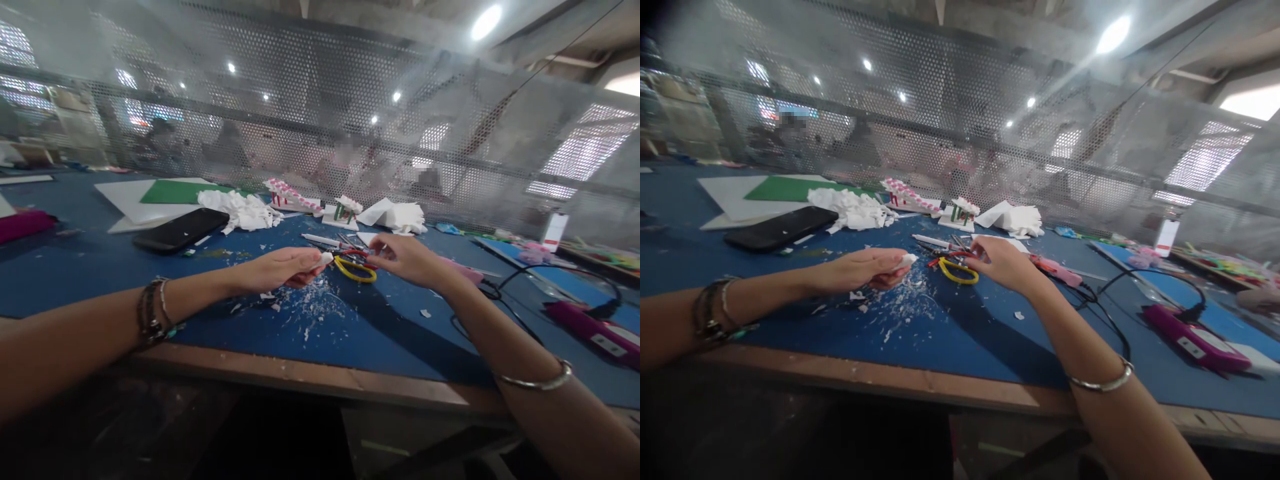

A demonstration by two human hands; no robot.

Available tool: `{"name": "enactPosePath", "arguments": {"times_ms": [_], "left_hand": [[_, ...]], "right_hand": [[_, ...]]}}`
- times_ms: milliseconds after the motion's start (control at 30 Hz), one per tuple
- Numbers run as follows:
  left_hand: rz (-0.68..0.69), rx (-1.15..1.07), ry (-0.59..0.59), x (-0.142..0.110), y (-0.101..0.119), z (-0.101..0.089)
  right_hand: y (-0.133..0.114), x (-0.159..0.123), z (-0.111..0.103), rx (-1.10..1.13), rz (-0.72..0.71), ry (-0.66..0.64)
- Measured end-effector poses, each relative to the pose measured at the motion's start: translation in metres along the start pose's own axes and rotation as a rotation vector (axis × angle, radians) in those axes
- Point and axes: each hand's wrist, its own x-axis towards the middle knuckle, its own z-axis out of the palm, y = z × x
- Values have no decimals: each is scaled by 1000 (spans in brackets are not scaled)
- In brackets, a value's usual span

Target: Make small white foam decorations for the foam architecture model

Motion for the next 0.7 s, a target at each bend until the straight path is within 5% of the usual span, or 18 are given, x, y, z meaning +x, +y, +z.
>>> {"name": "enactPosePath", "arguments": {"times_ms": [233,467,700], "left_hand": [[26,357,204,0,-9,-2],[-30,219,163,-3,-3,3],[134,165,328,-1,-2,0]], "right_hand": [[7,19,34,-66,-27,-82],[0,17,34,23,10,-51],[-5,12,24,239,37,19]]}}
